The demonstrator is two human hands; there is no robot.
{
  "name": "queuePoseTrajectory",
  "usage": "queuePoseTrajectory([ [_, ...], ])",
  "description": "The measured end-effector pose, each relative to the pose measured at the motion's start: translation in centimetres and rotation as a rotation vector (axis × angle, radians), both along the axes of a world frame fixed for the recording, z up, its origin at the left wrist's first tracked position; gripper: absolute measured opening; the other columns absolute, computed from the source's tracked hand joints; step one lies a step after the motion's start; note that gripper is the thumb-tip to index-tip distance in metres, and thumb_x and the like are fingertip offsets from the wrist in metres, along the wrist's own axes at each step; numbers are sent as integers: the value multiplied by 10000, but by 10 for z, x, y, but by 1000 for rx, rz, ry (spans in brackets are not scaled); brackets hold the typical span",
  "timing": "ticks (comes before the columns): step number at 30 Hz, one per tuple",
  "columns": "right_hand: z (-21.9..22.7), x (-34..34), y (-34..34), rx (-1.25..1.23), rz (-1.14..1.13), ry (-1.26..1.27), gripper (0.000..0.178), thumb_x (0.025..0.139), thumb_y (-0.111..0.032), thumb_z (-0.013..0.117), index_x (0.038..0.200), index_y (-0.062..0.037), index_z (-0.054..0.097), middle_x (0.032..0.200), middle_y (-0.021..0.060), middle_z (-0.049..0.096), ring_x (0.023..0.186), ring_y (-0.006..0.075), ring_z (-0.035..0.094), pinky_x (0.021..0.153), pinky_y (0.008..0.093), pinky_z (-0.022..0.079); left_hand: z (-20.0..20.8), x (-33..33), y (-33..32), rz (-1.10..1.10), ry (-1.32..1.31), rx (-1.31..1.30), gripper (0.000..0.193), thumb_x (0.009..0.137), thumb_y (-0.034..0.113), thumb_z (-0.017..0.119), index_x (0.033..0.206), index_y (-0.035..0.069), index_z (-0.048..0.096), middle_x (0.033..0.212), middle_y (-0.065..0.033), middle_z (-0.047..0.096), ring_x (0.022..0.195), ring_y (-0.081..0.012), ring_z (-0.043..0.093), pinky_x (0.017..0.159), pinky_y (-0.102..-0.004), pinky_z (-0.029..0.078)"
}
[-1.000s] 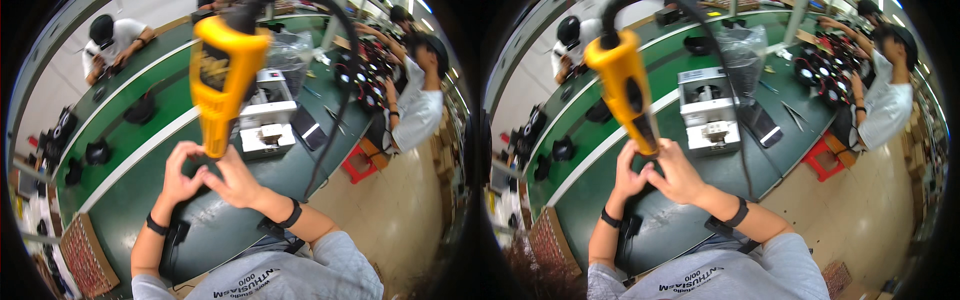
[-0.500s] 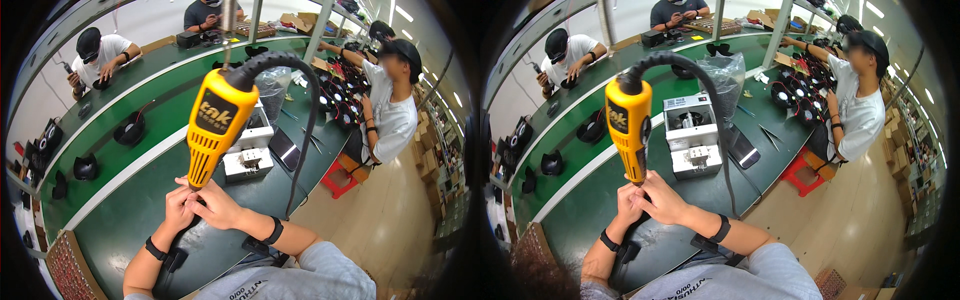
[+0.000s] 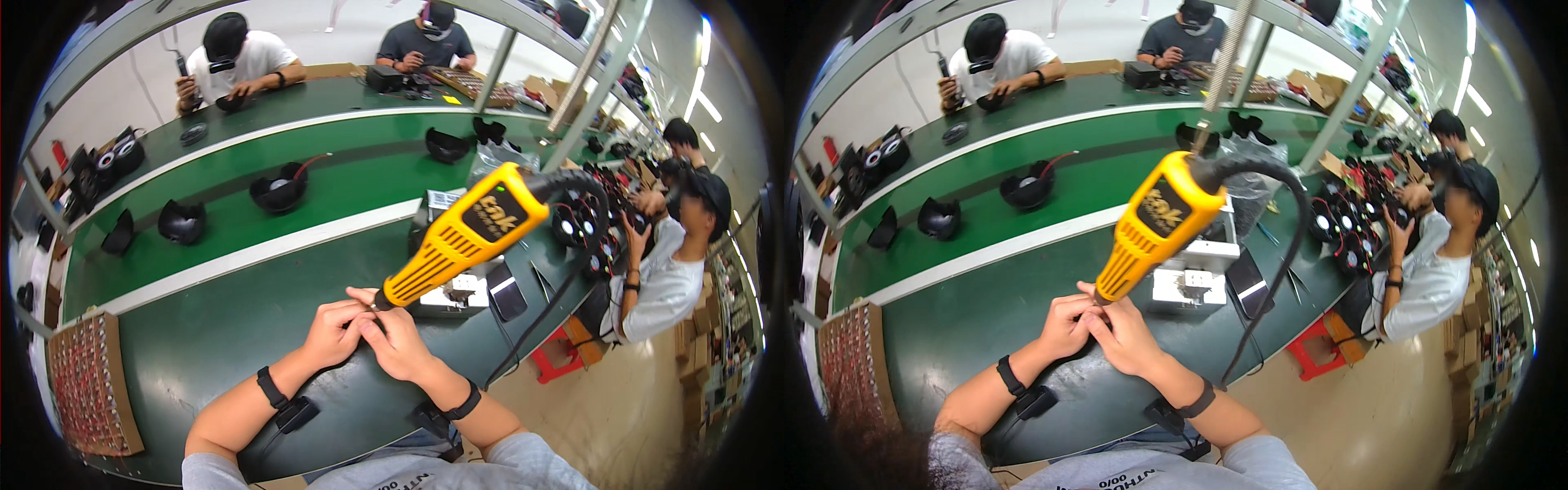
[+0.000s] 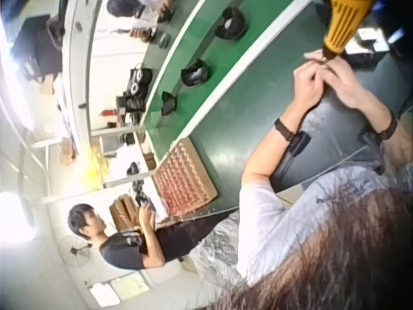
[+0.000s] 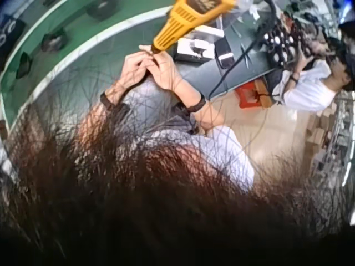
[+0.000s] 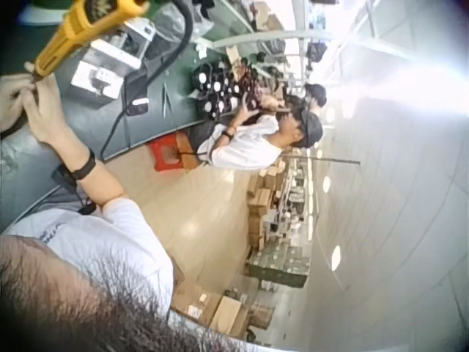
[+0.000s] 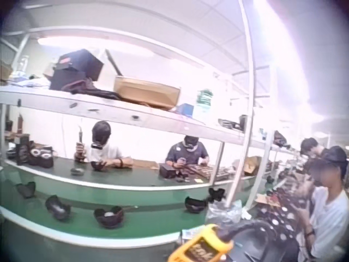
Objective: The person places a speaker into a plastic housing, uses a power screwdriver to drive a screw from a dispenser into the assembly, and then presses a small component into the housing by hand.
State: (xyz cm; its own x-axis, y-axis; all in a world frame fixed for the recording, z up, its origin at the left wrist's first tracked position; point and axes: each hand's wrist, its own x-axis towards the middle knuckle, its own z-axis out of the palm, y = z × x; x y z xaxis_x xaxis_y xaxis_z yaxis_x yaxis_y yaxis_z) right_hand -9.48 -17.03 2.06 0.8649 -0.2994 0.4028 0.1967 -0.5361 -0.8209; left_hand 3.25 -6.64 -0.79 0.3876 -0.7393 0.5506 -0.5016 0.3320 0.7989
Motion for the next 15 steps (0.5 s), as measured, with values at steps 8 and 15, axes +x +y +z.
queuePoseTrajectory([
  [8,70,-56,46,-232,-348,60,354,827,-125,780,1111,25,633,894,122,661,748,276,655,663,335,537,-1,3,9,-8,-7,-17,207,981,98,599,826,-27,657,742,-144,631,666,-293,629,613,-372,494],
  [15,208,-102,33,-552,-129,-824,400,976,-329,669,1166,6,562,868,118,616,627,208,571,543,284,463,8,-6,0,-81,-48,-35,244,1004,115,550,830,-16,660,755,-131,624,691,-282,611,647,-370,486],
])
